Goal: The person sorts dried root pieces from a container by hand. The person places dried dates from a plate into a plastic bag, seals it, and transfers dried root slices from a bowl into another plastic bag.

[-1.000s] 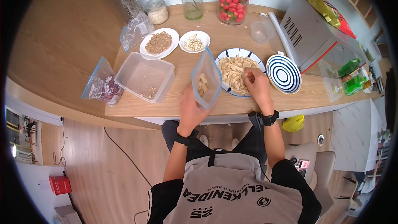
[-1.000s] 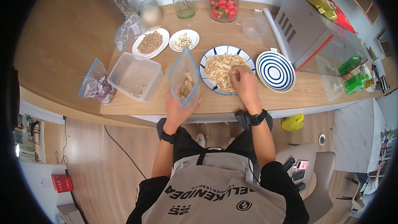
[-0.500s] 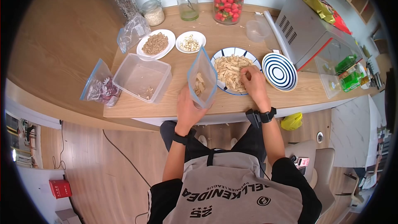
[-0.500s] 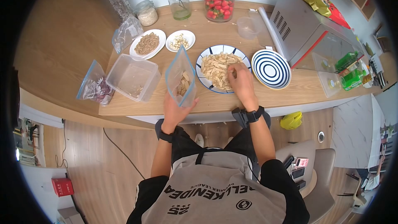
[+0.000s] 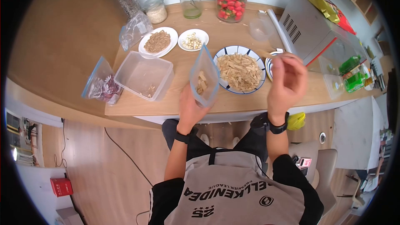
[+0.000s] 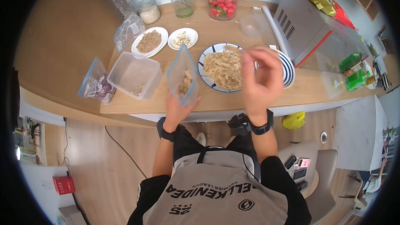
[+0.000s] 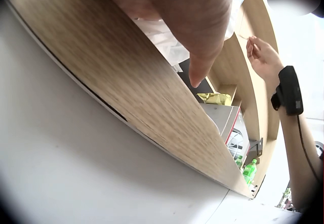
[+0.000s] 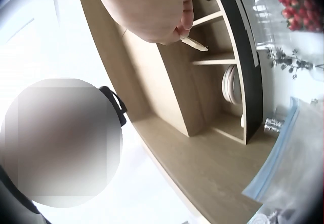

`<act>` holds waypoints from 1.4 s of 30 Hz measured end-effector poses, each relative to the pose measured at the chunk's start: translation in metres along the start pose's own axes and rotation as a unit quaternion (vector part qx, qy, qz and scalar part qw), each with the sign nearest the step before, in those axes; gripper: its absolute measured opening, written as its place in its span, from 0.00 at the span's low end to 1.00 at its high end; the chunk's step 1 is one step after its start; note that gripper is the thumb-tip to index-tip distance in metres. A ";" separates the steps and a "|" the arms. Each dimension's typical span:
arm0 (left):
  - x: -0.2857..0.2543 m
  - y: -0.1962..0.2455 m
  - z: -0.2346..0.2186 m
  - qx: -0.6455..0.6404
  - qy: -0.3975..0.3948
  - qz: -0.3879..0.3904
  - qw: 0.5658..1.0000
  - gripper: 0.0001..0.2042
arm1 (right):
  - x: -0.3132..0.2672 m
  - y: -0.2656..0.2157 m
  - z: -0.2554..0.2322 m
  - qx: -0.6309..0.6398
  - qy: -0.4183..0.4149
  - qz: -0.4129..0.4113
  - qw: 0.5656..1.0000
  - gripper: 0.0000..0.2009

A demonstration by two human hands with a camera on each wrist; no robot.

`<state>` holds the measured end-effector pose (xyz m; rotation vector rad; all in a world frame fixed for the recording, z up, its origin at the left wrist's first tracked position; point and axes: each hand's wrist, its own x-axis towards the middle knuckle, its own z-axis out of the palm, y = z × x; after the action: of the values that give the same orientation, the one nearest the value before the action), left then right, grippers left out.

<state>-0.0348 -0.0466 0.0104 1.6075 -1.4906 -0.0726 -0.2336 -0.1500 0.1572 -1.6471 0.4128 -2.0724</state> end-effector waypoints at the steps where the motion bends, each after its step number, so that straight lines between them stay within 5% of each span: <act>1: 0.002 0.001 0.000 -0.004 -0.004 0.014 1.000 0.40 | -0.002 -0.001 0.005 -0.004 0.005 -0.001 1.000 0.15; 3: 0.000 0.001 0.002 -0.009 0.007 0.006 1.000 0.40 | -0.005 -0.001 0.012 -0.047 -0.206 0.062 0.975 0.14; 7: -0.002 0.000 0.001 -0.010 0.031 0.009 0.999 0.39 | -0.022 0.059 -0.004 -0.118 -0.176 0.088 0.973 0.13; 12: -0.001 -0.001 0.003 -0.001 0.029 0.002 1.000 0.39 | -0.055 0.125 -0.038 -0.299 -0.301 0.145 0.894 0.12; 18: -0.001 0.003 0.000 0.015 0.029 0.001 0.999 0.37 | -0.070 0.133 -0.038 -0.340 -0.347 0.116 0.866 0.09; 29: -0.002 0.001 0.000 0.027 0.039 0.005 0.999 0.34 | -0.069 0.127 -0.034 -0.284 -0.270 0.179 0.902 0.04; 33: -0.005 -0.008 0.005 0.012 0.016 -0.004 1.000 0.41 | -0.068 0.126 -0.036 -0.274 -0.253 0.175 0.911 0.05; 35: -0.006 -0.010 0.005 0.011 0.017 -0.011 1.000 0.41 | -0.062 0.119 -0.036 -0.238 -0.214 0.218 0.922 0.07; 38: -0.006 -0.010 0.005 0.011 0.008 -0.023 1.000 0.41 | -0.036 0.094 -0.030 -0.219 -0.160 0.140 0.952 0.09; 42: -0.002 -0.003 0.001 0.026 0.017 -0.009 0.999 0.40 | 0.005 0.020 -0.012 -0.084 0.019 0.089 0.992 0.11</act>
<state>-0.0335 -0.0461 0.0070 1.6559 -1.4625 -0.0180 -0.2430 -0.1703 0.1488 -1.6009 0.7381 -1.9841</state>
